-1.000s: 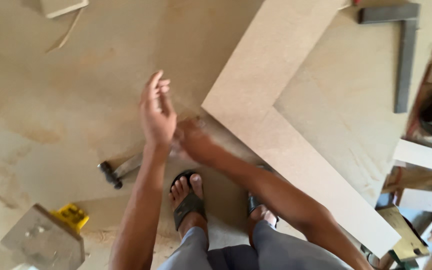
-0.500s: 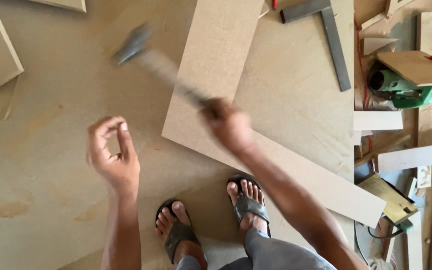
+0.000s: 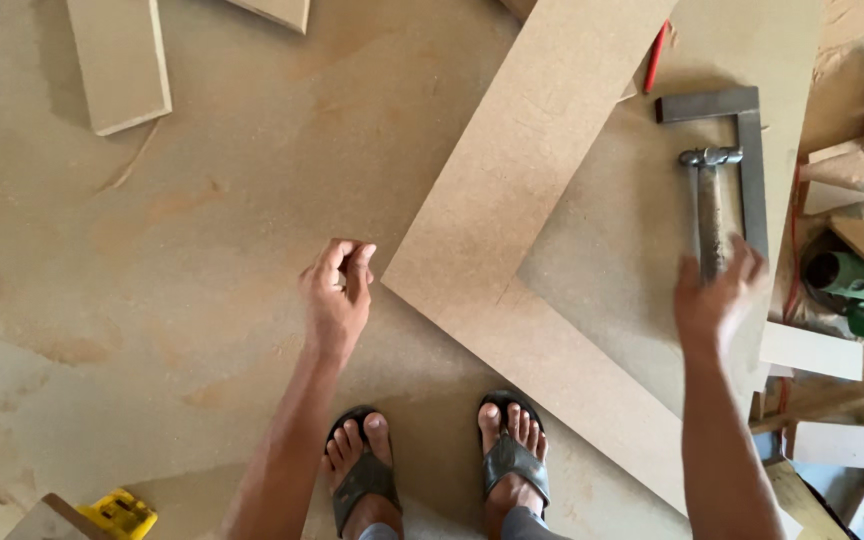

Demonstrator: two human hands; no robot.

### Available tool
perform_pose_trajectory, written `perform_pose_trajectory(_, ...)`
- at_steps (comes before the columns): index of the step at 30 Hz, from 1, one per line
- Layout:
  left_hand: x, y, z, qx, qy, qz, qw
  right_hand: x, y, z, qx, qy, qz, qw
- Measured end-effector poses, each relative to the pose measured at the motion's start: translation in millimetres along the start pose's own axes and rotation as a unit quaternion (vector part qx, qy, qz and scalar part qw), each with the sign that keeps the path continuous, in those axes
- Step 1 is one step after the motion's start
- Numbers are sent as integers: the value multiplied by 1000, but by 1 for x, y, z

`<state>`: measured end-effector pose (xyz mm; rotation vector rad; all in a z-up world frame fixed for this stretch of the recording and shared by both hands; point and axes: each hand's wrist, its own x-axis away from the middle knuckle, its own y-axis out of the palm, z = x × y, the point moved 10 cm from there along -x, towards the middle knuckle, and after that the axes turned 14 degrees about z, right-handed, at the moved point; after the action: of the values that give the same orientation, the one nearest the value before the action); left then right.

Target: The person assembles a wood frame by aligning wooden boards on a workspace and then sands the surface of a small wood piece using an electric sander.

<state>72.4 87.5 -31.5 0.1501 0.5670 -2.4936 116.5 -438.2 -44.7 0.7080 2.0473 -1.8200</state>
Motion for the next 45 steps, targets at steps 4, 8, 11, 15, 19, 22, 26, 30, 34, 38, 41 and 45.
perform_pose_trajectory(4, 1, 6, -8, -46, -45, -14, 998, 1, 101, -78, -338, 250, -277, 864)
perform_pose_trajectory(8, 7, -3, -5, -47, -49, -19, 997, -2, 164, -144, -495, 444, -289, 689)
perform_pose_trajectory(11, 6, -17, -5, -23, -43, 6, 999, -5, 186, -158, -539, 502, -212, 643)
perform_pose_trajectory(15, 10, -15, -25, -23, -81, -31, 996, -8, 181, -172, -569, 487, -191, 635)
perform_pose_trajectory(19, 11, 5, -24, -42, -34, -91, 994, -19, 159, -204, -592, 424, -183, 661)
perform_pose_trajectory(22, 29, 33, -2, -39, 8, -157, 987, -53, 129, -238, -598, 331, -165, 711)
perform_pose_trajectory(26, 33, 64, 20, -135, 78, -203, 967, -100, 63, -296, -561, 190, -121, 797)
perform_pose_trajectory(30, 9, 63, 26, -77, 5, -178, 981, -113, 16, -349, -508, 121, -134, 842)
perform_pose_trajectory(34, -29, 49, 26, -44, -25, -145, 988, -107, -27, -398, -580, 37, -74, 810)
perform_pose_trajectory(38, -62, 2, 50, 201, -4, -5, 980, -74, -18, -439, -546, 62, -187, 814)
perform_pose_trajectory(41, -60, -47, 85, 182, 117, 117, 969, -55, -64, -463, -611, -106, -72, 781)
perform_pose_trajectory(45, -48, -107, 110, 114, 101, 208, 966, -15, -71, -471, -591, -202, -143, 768)
